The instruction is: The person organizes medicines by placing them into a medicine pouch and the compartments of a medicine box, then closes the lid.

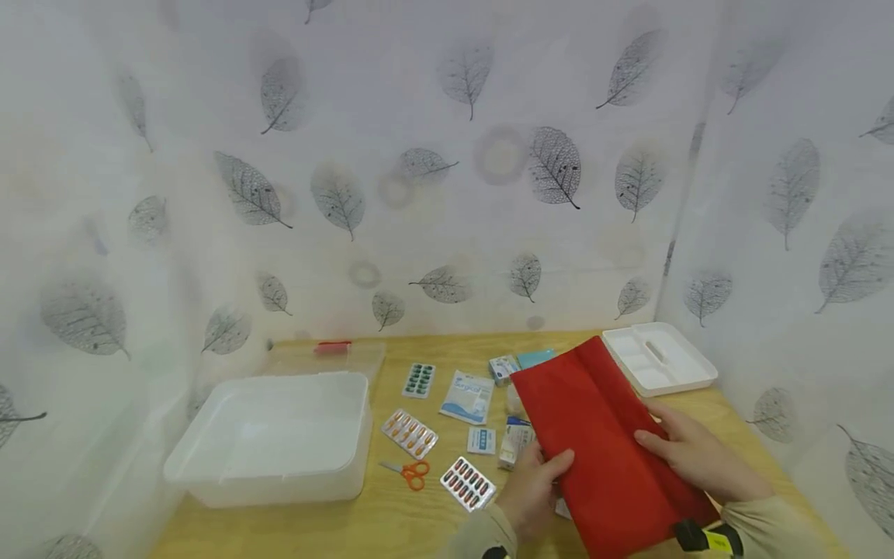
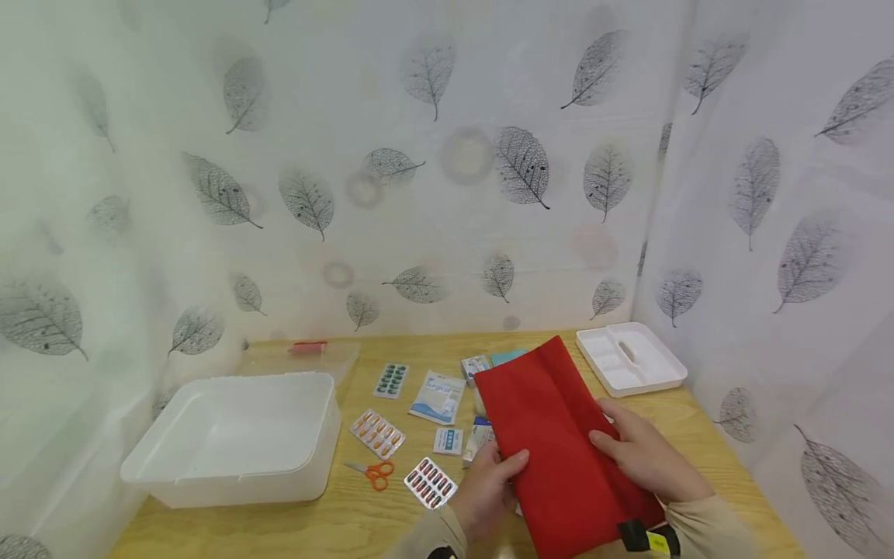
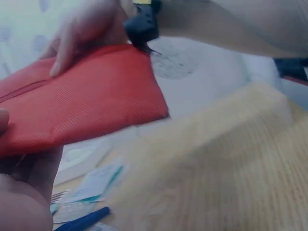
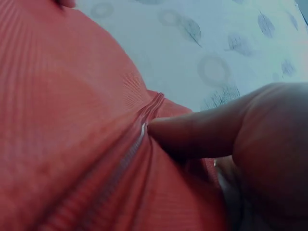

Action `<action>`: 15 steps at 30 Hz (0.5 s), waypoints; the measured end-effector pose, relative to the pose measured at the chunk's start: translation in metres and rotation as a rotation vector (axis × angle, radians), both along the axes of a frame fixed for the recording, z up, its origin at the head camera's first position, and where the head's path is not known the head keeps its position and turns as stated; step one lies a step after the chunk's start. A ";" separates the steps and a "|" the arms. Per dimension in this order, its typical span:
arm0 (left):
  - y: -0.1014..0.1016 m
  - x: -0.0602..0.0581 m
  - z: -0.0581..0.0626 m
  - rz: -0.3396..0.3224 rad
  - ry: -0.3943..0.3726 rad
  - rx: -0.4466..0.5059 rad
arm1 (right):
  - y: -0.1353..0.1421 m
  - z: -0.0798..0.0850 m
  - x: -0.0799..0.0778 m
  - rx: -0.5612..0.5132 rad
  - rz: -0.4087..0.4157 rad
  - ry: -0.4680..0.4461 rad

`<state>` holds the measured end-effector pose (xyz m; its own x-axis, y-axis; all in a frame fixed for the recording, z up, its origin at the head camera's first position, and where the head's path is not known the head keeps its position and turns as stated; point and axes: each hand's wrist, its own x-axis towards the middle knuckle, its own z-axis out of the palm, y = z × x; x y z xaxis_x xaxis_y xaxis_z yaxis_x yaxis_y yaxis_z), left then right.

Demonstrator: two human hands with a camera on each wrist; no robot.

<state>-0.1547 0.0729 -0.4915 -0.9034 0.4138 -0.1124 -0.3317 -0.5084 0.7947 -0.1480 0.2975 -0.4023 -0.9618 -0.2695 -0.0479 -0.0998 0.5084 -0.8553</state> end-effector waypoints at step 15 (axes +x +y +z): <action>-0.082 -0.019 0.016 0.270 0.002 0.200 | -0.066 -0.020 -0.029 -0.203 0.108 0.055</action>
<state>-0.1734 -0.0094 -0.4756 -0.9837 0.1727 -0.0507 -0.1617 -0.7240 0.6706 -0.1769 0.2316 -0.4225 -0.9266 -0.3696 0.0694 -0.1936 0.3105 -0.9306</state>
